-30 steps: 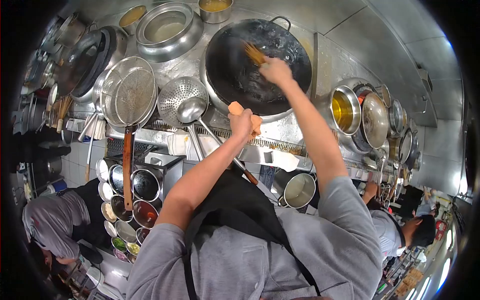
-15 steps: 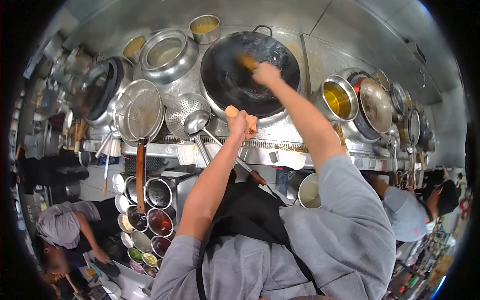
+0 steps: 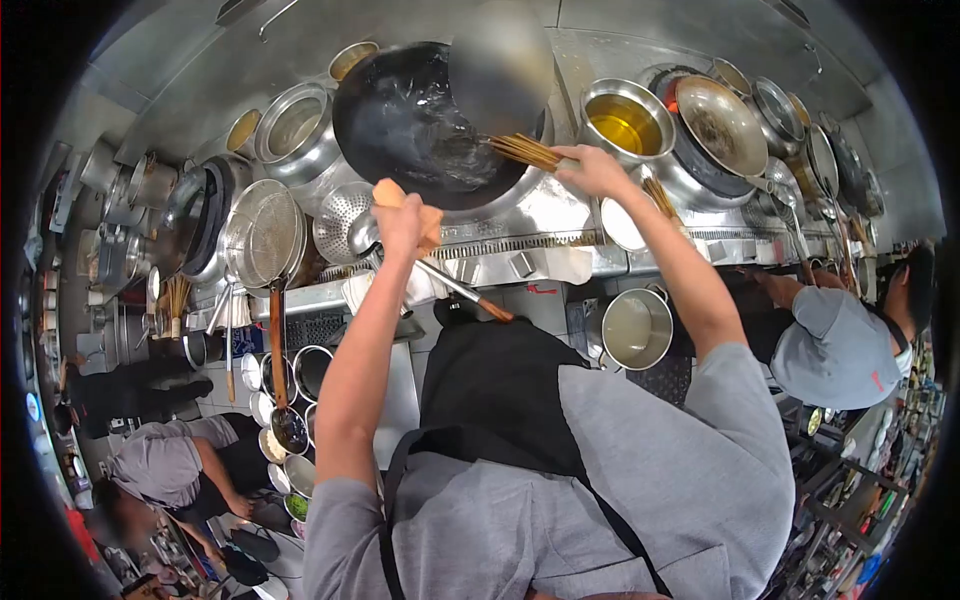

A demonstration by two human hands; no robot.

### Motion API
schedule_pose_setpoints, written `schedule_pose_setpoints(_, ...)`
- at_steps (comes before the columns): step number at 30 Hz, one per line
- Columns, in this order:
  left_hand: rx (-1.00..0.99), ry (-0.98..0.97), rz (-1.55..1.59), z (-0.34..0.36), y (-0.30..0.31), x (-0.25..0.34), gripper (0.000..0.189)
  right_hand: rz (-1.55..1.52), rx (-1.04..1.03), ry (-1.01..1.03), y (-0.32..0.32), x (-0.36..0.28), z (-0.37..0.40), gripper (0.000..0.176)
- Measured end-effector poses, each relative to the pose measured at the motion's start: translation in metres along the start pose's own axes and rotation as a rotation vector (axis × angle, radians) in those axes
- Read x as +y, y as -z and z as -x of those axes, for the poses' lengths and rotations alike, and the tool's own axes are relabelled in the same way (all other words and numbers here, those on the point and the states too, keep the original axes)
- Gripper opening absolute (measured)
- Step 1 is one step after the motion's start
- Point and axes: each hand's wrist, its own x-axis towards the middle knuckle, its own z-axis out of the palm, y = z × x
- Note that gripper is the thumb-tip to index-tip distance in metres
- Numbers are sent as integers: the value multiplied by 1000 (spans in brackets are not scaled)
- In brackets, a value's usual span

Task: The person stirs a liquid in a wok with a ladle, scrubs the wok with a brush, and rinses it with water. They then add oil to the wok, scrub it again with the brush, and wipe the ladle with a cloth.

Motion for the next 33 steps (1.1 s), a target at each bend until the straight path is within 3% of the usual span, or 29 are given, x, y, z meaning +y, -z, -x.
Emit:
schedule_pose_setpoints(4, 106, -136, -184, 8, -16, 67, 75, -318, 65, 26, -32, -24, 24, 59)
schedule_pose_setpoints(7, 147, -225, -327, 25, -26, 113, 75, -266, 106, 34, -55, -31, 13, 60)
schedule_pose_setpoints(10, 186, -338, -442, 46, -38, 151, 71, -381, 70, -18, -56, -38, -8, 61)
schedule_pose_setpoints(12, 178, -427, -482, 58, -45, 166, 69, -503, -37, -160, -39, -53, -9, 61)
schedule_pose_setpoints(13, 235, -547, -495, 60, -49, 164, 64, -561, -93, -231, -30, -60, -9, 60)
schedule_pose_setpoints(16, 138, -554, -540, 74, -46, 160, 61, -700, -68, -199, -24, -63, -10, 59)
schedule_pose_setpoints(20, 140, -584, -507, 78, -37, 130, 62, -631, -133, -226, -18, -69, -14, 62)
schedule_pose_setpoints(23, 152, -544, -474, 70, -27, 120, 63, -195, 279, 142, -86, -34, -22, 62)
schedule_pose_setpoints(25, 163, -556, -392, 54, -18, 107, 64, -294, 223, 124, -112, 4, -24, 63)
schedule_pose_setpoints(26, 184, -532, -331, 43, -13, 94, 63, -345, 194, 113, -119, 22, -20, 64)
schedule_pose_setpoints(27, 210, -515, -267, 31, -8, 82, 63, -270, 273, -113, -121, 35, -12, 63)
schedule_pose_setpoints(30, 149, -341, -34, 30, 4, 73, 58, -231, 515, -487, -159, 77, 7, 60)
schedule_pose_setpoints(33, 140, -220, 75, 15, 11, 19, 54, -300, 569, -381, -181, 68, 55, 60)
